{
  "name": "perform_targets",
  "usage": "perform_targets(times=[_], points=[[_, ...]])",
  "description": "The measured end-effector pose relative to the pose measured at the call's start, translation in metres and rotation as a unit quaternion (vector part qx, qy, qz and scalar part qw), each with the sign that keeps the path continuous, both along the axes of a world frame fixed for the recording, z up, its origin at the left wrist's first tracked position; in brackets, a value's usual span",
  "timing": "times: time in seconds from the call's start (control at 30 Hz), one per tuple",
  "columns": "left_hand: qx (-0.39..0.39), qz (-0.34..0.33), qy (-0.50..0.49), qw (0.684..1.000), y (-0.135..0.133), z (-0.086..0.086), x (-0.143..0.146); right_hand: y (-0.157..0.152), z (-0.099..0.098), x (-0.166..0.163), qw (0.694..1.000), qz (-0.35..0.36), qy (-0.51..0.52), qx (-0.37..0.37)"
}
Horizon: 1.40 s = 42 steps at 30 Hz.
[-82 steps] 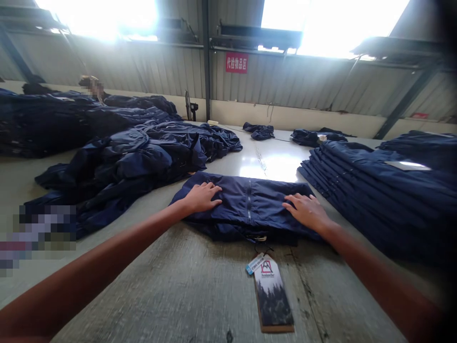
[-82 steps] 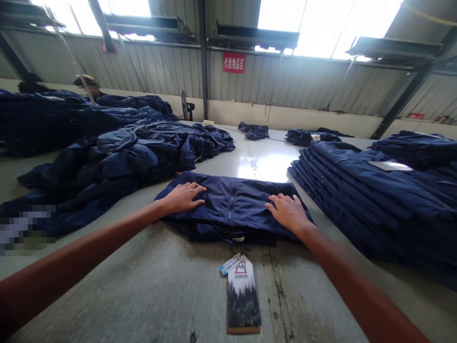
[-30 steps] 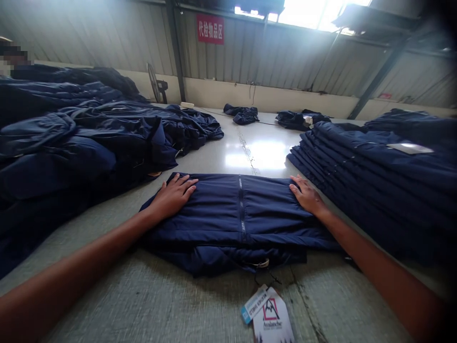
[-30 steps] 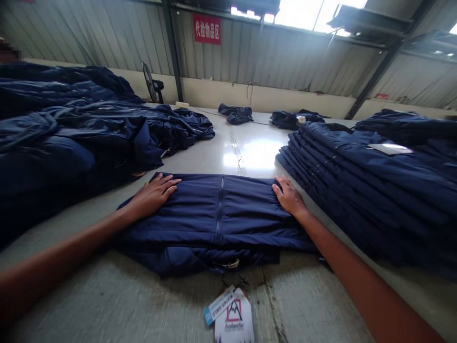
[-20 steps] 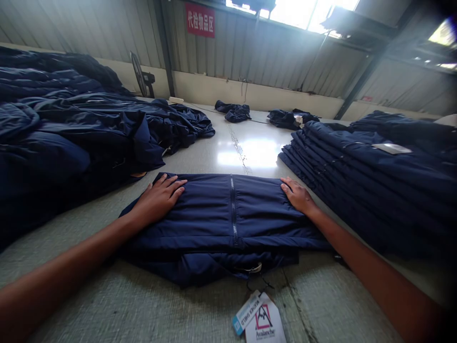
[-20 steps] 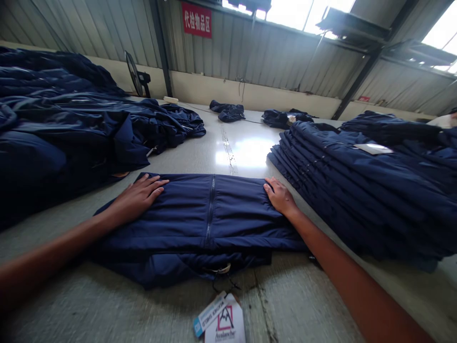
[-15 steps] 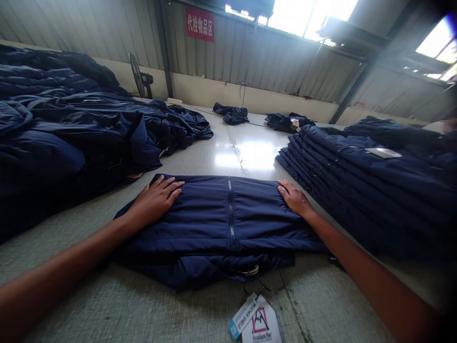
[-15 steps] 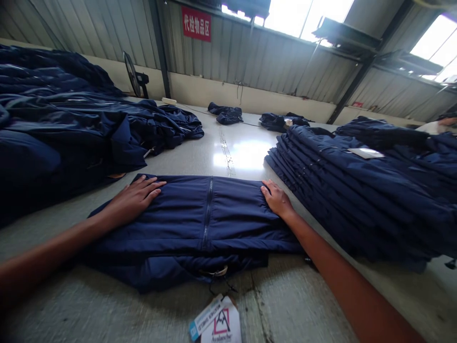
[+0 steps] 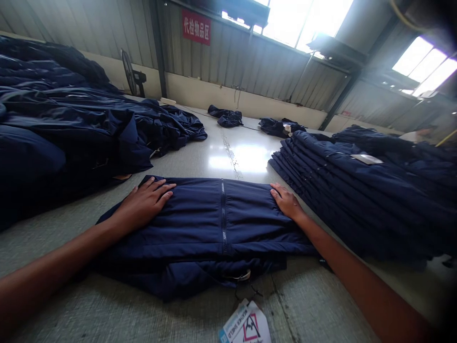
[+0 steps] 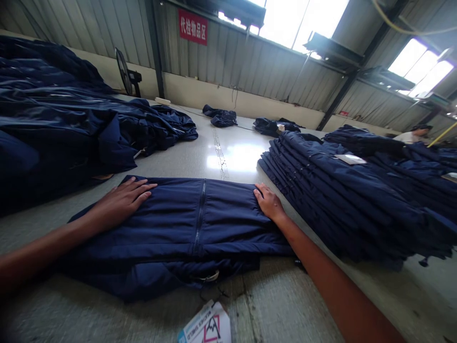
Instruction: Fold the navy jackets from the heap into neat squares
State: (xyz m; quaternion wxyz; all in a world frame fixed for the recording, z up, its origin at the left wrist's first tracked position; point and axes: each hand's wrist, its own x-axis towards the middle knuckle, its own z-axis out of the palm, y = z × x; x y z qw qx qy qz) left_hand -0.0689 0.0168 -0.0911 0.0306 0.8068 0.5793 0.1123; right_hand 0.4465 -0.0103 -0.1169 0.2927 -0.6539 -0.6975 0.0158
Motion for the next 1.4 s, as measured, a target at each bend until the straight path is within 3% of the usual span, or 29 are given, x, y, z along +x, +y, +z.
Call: perform_targets(times=[0.6, 1.2, 1.4], points=[[0.013, -0.006, -0.011, 1.0, 0.002, -0.005, -0.003, 0.004, -0.007, 0.006, 1.0, 0.004, 0.013, 0.018], [0.003, 0.012, -0.008, 1.0, 0.001, 0.002, 0.003, 0.004, -0.002, 0.004, 1.0, 0.009, -0.009, 0.006], [0.026, 0.009, -0.028, 0.999, -0.003, 0.011, 0.01, 0.0, 0.009, -0.007, 0.995, -0.054, -0.076, 0.046]])
